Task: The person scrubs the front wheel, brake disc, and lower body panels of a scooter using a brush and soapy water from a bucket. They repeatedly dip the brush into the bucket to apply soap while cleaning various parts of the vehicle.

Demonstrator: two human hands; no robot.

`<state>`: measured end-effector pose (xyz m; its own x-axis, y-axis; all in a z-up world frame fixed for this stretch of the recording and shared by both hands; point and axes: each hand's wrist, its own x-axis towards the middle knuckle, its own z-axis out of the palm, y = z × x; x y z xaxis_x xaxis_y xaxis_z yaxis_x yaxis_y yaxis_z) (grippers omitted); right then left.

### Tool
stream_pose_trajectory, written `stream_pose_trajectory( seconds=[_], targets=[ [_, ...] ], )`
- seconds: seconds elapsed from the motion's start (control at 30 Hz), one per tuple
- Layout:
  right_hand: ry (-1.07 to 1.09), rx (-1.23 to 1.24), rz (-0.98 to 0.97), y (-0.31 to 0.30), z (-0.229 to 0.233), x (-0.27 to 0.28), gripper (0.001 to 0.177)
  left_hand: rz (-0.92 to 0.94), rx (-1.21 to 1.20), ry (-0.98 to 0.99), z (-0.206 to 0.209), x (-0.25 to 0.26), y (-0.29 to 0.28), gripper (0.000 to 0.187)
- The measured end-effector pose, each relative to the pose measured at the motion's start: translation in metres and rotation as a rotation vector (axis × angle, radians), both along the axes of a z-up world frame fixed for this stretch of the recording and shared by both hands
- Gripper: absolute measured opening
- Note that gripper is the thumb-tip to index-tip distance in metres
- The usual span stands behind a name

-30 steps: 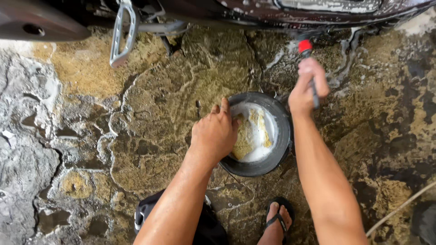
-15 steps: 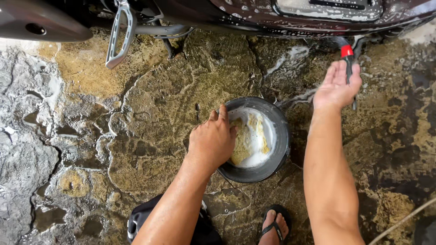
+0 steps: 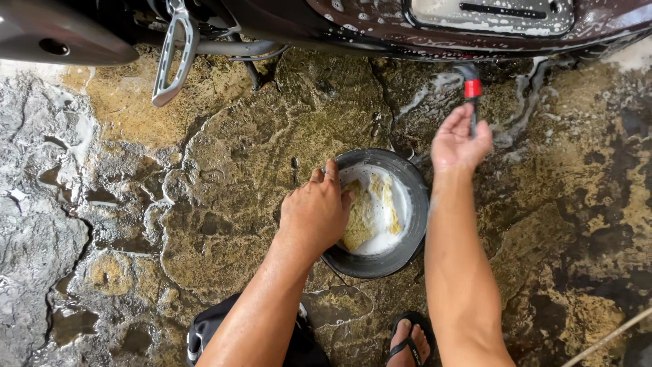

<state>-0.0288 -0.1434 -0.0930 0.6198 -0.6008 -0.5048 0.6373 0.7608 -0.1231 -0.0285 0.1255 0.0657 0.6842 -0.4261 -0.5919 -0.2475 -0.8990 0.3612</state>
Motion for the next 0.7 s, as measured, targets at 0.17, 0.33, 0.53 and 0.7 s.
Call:
stream_pose_trajectory(
  seconds=[0.17,0.33,0.53,0.7],
  targets=[
    [0.144,0.006,0.034,0.013,-0.002,0.012,0.021,0.027,0.007,0.008,-0.009,0.003,0.005,0.060],
    [0.256,0.110,0.001,0.020,0.005,0.020,0.022,0.051,0.004,0.038,-0.026,0.004,0.009,0.060],
    [0.353,0.082,0.082,0.021,0.003,0.021,0.019,0.102,0.049,0.064,-0.058,0.008,0.015,0.061],
    [0.205,0.079,-0.031,0.010,0.017,0.018,0.018,0.127,0.027,0.212,-0.095,0.003,0.012,0.068]
  ],
)
